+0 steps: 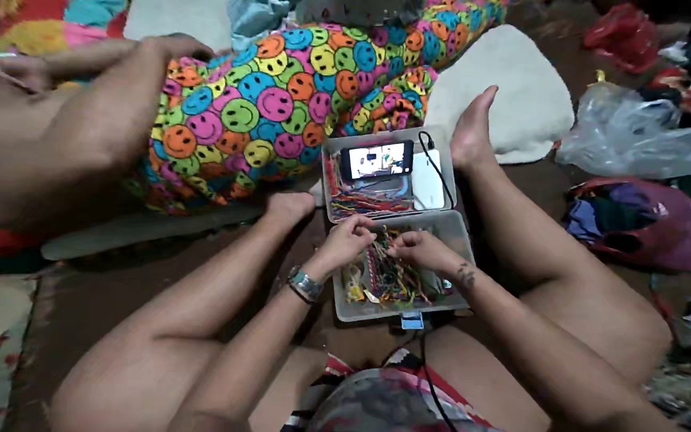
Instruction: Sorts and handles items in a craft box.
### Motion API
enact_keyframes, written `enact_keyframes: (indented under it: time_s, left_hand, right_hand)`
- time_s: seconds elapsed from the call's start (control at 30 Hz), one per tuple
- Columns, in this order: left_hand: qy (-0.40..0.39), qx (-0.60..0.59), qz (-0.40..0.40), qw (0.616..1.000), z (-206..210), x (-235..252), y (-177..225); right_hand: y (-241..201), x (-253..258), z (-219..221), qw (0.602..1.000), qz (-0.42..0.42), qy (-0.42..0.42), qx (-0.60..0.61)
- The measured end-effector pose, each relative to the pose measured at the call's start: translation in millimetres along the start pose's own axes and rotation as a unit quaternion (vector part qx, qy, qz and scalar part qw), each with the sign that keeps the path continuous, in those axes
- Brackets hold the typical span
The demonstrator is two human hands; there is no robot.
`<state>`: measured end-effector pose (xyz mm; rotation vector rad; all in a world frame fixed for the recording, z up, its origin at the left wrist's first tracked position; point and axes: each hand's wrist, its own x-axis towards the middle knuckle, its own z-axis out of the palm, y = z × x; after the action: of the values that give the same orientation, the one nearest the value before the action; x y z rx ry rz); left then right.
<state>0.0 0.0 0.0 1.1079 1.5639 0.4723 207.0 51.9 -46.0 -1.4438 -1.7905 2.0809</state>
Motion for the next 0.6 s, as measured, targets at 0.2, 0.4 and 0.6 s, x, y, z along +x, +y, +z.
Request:
enact_keyframes:
  time_s: [0.2,0.4,0.6]
  left_hand:
    - [0.003,-0.106,0.016,0.994,20.1,14.5,-12.8]
    - [0.069,-0.109,0.030,0.991,23.7,12.5,-12.6]
    - [0.081,-0.132,0.019,0.988,18.4,10.6,-18.9]
  right_hand:
    - [-1.3,-1.0,1.5,0.999,-0.022,-0.040,0.006]
    - [2.2,4.0,1.2,0.999,-0.010,-0.027,0.038]
    - [5.0,9.3,3.9,0.989,0.029,0.037,-0.139]
